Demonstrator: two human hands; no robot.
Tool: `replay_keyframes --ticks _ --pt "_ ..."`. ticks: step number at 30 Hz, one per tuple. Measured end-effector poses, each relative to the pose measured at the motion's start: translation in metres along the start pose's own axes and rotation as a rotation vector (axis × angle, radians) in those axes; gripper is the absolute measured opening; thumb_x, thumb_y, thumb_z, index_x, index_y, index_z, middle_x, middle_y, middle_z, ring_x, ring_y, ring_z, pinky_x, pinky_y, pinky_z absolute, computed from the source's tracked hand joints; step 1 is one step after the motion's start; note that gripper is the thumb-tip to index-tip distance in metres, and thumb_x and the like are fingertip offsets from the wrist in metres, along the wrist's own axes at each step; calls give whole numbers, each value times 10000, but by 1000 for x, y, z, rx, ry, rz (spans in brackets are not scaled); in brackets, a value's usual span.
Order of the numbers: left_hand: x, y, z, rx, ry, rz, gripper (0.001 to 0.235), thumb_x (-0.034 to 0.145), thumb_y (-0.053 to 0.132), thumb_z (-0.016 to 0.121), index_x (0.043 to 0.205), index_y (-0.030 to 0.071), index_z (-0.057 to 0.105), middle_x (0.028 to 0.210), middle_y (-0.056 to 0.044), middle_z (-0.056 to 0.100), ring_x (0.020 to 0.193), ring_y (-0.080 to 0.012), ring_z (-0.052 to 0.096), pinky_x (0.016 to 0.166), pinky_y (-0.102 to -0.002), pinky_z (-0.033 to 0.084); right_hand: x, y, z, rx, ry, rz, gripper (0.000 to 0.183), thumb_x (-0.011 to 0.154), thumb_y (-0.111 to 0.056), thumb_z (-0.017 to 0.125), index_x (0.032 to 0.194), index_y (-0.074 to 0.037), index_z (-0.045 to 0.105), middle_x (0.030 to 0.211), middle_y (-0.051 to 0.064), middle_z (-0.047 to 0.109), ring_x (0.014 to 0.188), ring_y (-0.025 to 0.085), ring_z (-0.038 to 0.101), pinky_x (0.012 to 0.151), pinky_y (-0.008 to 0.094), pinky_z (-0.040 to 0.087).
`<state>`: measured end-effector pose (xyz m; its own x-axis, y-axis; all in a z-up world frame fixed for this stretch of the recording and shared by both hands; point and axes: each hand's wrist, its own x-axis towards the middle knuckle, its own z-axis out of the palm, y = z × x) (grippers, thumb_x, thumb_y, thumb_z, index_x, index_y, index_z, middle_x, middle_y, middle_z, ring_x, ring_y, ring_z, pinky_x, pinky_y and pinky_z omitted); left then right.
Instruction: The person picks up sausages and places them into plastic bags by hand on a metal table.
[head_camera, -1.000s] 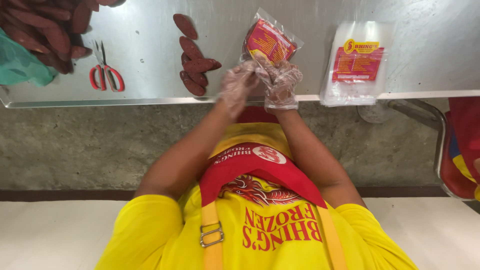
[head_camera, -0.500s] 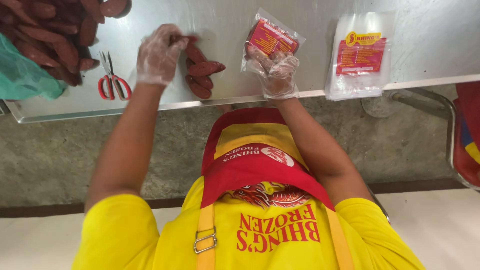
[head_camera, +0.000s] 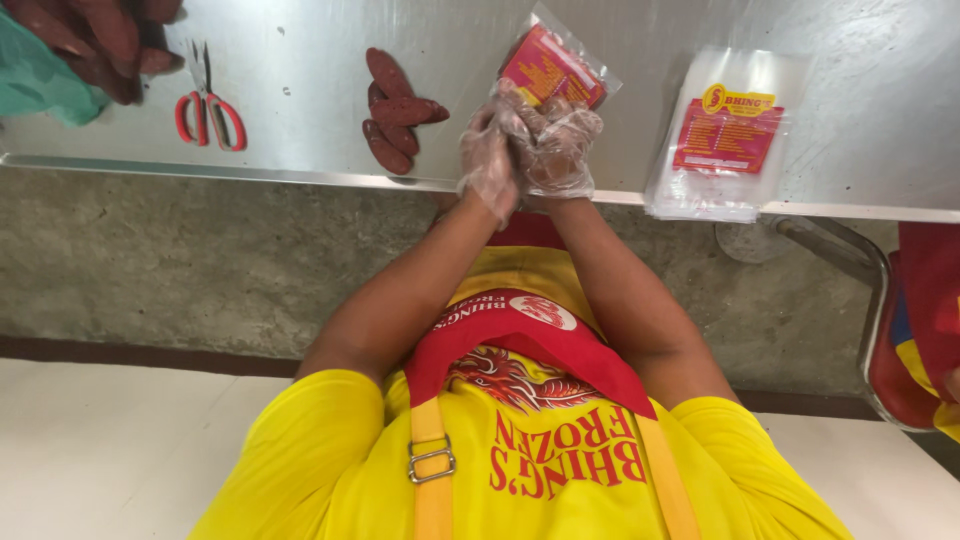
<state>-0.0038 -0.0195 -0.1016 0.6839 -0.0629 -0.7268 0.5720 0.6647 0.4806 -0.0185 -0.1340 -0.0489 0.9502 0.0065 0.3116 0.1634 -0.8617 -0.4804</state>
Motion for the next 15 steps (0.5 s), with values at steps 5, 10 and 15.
replay_keyframes --ticks 5,10,15 --pt "-40 90 -2 1370 -173 122 293 957 257 653 1241 257 729 1374 3 615 1143 -164 652 1008 -343 566 1 0 7 -89 47 29 421 1002 -397 694 1417 -330 668 890 23 575 816 229 572 789 432 417" --pt "-34 200 -29 2087 -246 1233 425 754 256 694 1177 274 734 1141 -90 734 1001 -295 671 866 -423 572 2 -10 3 -94 71 32 558 957 -320 779 1481 -282 590 867 36 555 812 238 571 765 436 427" --pt "-8 227 -25 2070 -595 971 209 1065 225 583 1229 127 667 1052 -99 735 954 -278 709 842 -417 594 -22 -14 6 -116 72 248 766 916 -144 699 1627 -135 414 1008 99 620 849 282 579 766 472 453"
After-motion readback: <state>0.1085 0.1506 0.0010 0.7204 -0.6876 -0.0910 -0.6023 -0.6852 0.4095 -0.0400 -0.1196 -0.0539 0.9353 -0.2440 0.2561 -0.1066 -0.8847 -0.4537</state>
